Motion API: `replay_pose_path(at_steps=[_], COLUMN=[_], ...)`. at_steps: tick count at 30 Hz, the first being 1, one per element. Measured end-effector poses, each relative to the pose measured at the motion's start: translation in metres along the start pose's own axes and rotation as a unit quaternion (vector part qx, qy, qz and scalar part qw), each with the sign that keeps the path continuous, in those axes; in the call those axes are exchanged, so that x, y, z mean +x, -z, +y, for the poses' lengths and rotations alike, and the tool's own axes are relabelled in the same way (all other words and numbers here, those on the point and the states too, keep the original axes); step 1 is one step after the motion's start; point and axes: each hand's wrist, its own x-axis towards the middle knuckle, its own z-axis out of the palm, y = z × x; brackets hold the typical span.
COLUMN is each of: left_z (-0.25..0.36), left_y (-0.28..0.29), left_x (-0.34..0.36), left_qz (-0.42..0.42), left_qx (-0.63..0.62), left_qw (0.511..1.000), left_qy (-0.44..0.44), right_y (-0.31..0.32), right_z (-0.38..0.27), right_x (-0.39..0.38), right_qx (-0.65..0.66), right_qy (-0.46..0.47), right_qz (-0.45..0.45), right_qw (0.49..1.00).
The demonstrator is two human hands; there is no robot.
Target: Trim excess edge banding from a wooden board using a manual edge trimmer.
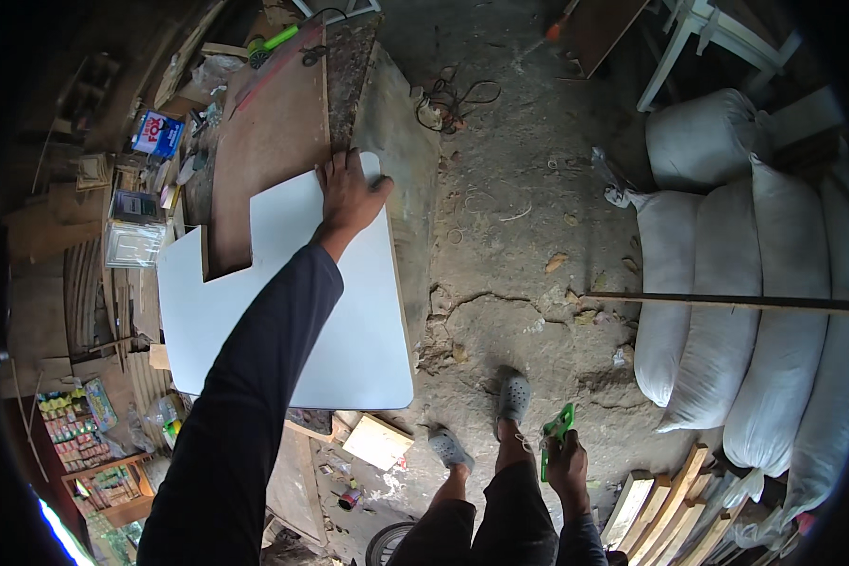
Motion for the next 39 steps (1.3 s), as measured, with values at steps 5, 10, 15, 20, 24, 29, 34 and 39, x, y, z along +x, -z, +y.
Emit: replay_pose_path(at_steps=[5, 10, 15, 20, 24, 29, 34, 39], left_z=[0.009, 0.009, 0.007, -0.023, -0.02, -0.011, -0.008, 0.0], left_y=[-0.009, -0.015, -0.02, -0.03, -0.035, -0.037, -0.035, -0.034], left_x=[0.01, 0.018, 0.021, 0.029, 0.012, 0.017, 0.018, 0.015], left_qz=[-0.023, -0.005, 0.01, -0.008, 0.006, 0.018, 0.05, 0.048], left_qx=[-0.05, -0.045, -0.067, -0.179, -0.11, -0.032, -0.066, -0.076], left_qw=[0.998, 0.998, 0.996, 0.98, 0.993, 0.997, 0.994, 0.995], left_qy=[0.042, 0.053, 0.06, 0.091, -0.033, -0.069, -0.069, -0.045], right_y=[0.013, 0.007, -0.001, 0.0, -0.001, -0.007, -0.021, -0.035], right_z=[0.012, -0.007, -0.016, -0.032, -0.026, -0.023, -0.036, -0.087], right_x=[0.009, 0.023, 0.034, 0.035, 0.026, 0.026, 0.043, 0.05], right_qx=[0.039, 0.089, 0.101, 0.141, 0.187, 0.266, 0.283, 0.257], right_qy=[-0.031, -0.051, -0.037, -0.062, -0.06, -0.101, -0.13, -0.143], right_qz=[-0.002, -0.011, -0.014, -0.002, 0.01, 0.009, 0.025, 0.07], right_qw=[0.999, 0.995, 0.994, 0.988, 0.981, 0.959, 0.95, 0.953])
